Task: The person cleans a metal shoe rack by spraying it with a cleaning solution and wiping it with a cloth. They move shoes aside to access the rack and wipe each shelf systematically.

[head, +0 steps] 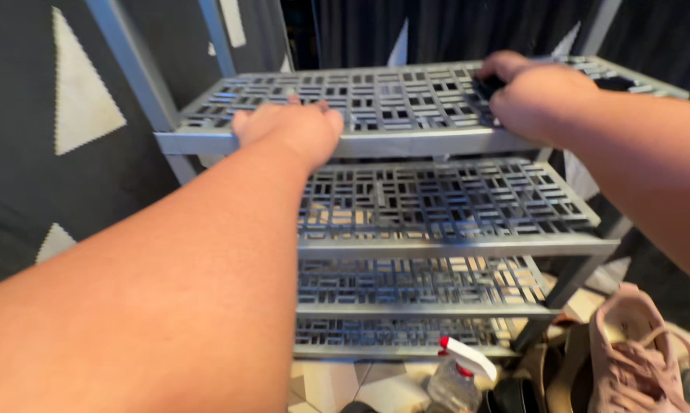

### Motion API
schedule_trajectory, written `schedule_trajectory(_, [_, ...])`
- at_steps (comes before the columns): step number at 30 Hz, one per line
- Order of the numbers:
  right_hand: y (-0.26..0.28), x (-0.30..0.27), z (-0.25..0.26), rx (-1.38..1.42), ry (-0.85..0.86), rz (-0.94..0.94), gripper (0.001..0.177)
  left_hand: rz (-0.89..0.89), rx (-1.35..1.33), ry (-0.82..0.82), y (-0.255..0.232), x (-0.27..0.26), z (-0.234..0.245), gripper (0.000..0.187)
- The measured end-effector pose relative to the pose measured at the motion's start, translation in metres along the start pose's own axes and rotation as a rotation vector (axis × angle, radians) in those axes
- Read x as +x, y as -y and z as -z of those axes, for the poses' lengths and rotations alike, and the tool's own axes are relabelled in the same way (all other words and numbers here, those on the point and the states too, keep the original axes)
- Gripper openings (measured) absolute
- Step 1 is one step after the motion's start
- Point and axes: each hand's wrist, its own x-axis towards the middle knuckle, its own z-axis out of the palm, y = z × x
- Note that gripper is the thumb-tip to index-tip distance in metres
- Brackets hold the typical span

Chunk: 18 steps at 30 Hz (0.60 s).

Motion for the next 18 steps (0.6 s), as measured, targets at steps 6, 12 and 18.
schedule_trajectory(6, [-0.001, 0.009, 0.004, 0.077, 0.033, 0.048, 0.064, 0.021, -0.032, -0.023, 0.002, -0.002, 0.005, 0.052])
schedule_trajectory(12, [-0.05, 0.04, -0.009, 0.039, 0.154, 0.26, 0.06, -0.026, -0.011, -0.063, 0.002, -0.008, 0.004, 0.054])
schedule_trajectory(18, [-0.045, 0.046, 0.002, -0.074, 0.212, -0.271, 0.069, -0.007, -0.016, -0.057, 0.003, -0.005, 0.001, 0.055])
